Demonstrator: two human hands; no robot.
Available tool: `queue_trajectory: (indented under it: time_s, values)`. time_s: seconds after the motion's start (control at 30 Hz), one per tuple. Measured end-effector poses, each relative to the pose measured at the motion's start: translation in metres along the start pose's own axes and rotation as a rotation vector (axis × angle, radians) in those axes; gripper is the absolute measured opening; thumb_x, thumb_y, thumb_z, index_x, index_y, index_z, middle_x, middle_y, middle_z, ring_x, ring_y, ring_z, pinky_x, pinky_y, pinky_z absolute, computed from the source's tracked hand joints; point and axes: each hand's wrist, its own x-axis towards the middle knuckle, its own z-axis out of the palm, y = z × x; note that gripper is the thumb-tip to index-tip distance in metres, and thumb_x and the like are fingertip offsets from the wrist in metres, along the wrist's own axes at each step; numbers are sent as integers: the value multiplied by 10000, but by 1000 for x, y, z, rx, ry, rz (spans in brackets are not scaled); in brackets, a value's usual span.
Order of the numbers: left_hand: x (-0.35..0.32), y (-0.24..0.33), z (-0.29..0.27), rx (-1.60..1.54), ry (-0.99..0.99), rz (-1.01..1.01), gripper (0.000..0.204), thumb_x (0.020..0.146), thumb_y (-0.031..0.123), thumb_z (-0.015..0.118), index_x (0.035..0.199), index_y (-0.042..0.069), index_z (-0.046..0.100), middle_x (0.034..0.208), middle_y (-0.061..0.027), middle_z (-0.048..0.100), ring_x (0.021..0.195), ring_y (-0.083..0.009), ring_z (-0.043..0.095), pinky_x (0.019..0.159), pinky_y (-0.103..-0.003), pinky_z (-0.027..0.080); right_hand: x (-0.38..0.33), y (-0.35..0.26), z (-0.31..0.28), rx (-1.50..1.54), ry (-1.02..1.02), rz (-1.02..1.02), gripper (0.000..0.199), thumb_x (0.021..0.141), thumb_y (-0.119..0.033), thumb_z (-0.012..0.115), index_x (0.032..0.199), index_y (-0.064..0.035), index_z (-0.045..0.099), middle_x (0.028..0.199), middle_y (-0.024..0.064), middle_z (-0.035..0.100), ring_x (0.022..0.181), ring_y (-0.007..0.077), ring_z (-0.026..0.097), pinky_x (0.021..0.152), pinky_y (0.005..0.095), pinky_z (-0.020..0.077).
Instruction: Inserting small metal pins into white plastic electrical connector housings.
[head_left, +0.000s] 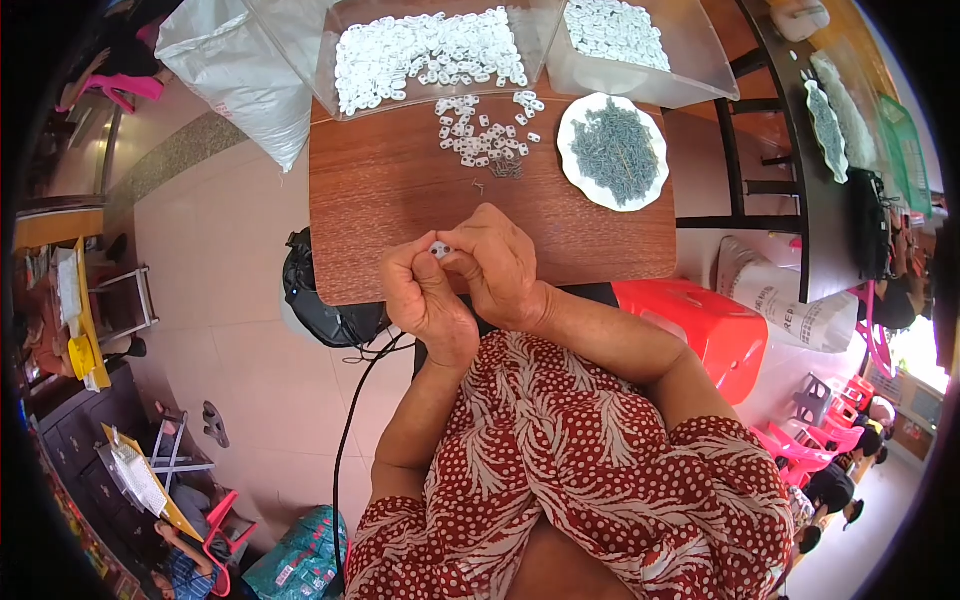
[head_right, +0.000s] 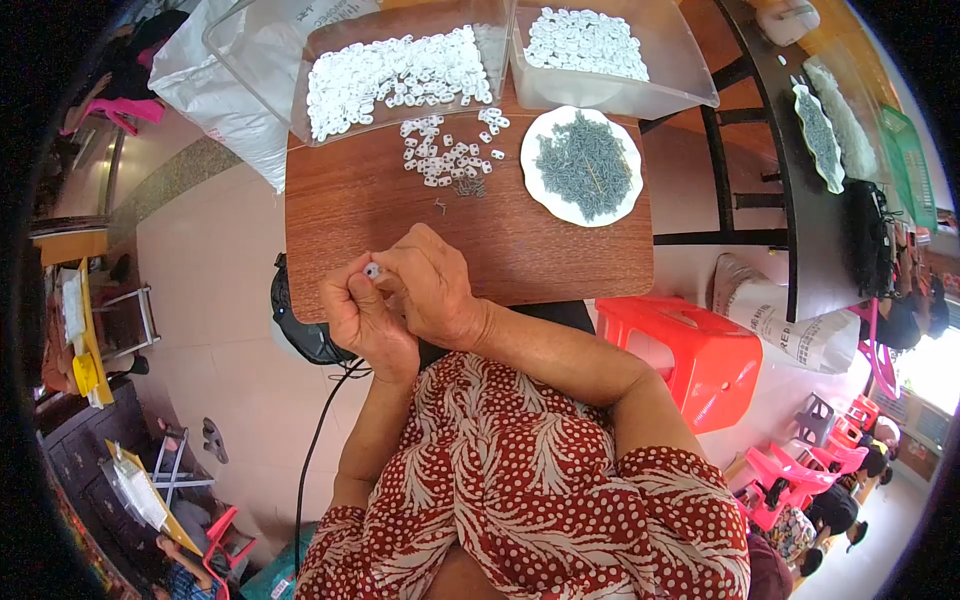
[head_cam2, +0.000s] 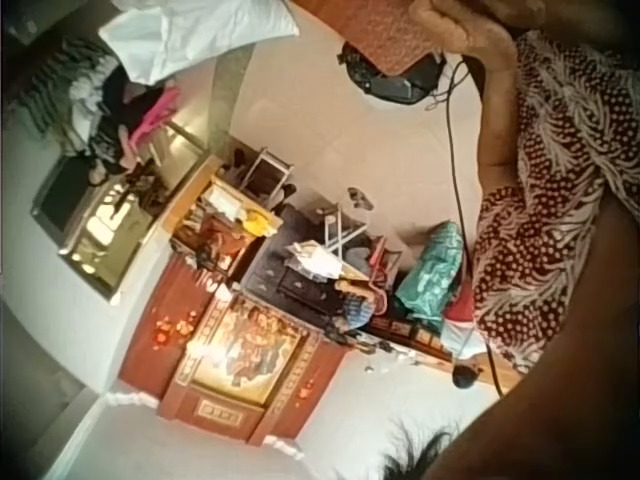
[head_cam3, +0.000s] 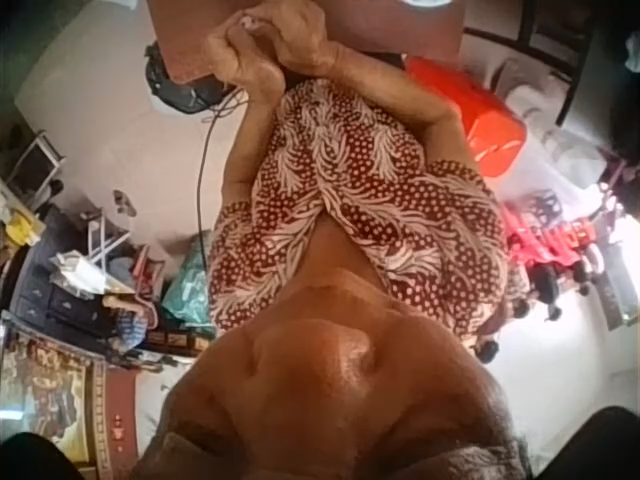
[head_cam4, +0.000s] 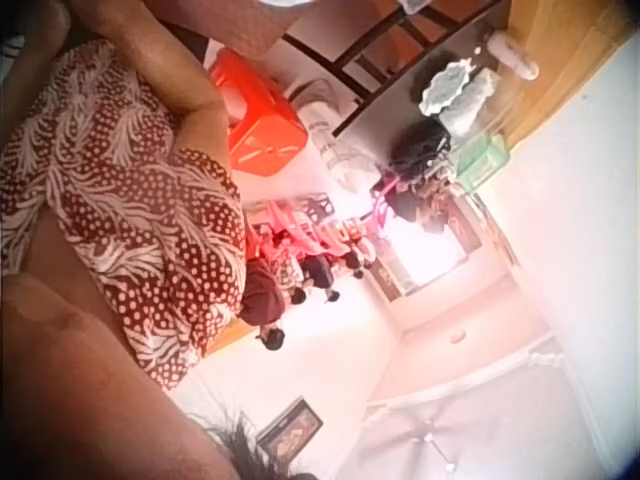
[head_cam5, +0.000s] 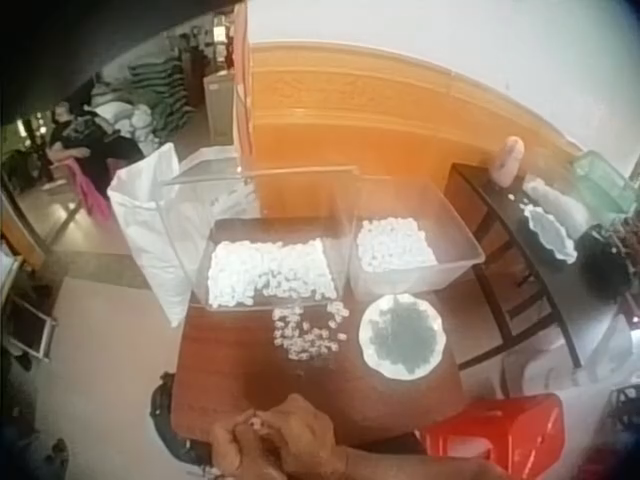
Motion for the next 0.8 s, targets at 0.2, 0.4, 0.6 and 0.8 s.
queue_trajectory:
  time_s: [0.2,0.4,0.6,0.8]
  values:
    - [2,-16,1,-107,-114,-242,220,953,171,468,1007,-21,561,882,-30,548,760,-68,474,678,-204,406,-18,6,-5,57,-29,396,190,765,36,626,945,1,576,789,76,585,662,162,555,596,257,450]
    - [13,-66,-3,-24,-207,-530,175,917,108,508,1015,-8,596,860,-20,572,750,-73,512,646,-201,430,-15,41,-53,264,47,871,96,791,-22,636,886,-9,630,807,9,623,720,60,539,621,226,453]
    - [67,-100,18,538,-241,25,199,795,35,599,992,55,609,866,-99,589,757,-246,564,676,-333,455,57,91,-135,-185,170,725,158,798,-36,622,941,29,635,831,12,622,768,80,551,689,214,442]
    - [95,-139,40,836,-317,158,172,722,87,667,877,145,619,768,-75,526,770,-285,536,622,-411,435,100,166,-178,-479,192,528,184,791,-60,636,964,0,637,761,21,606,703,83,533,641,221,429]
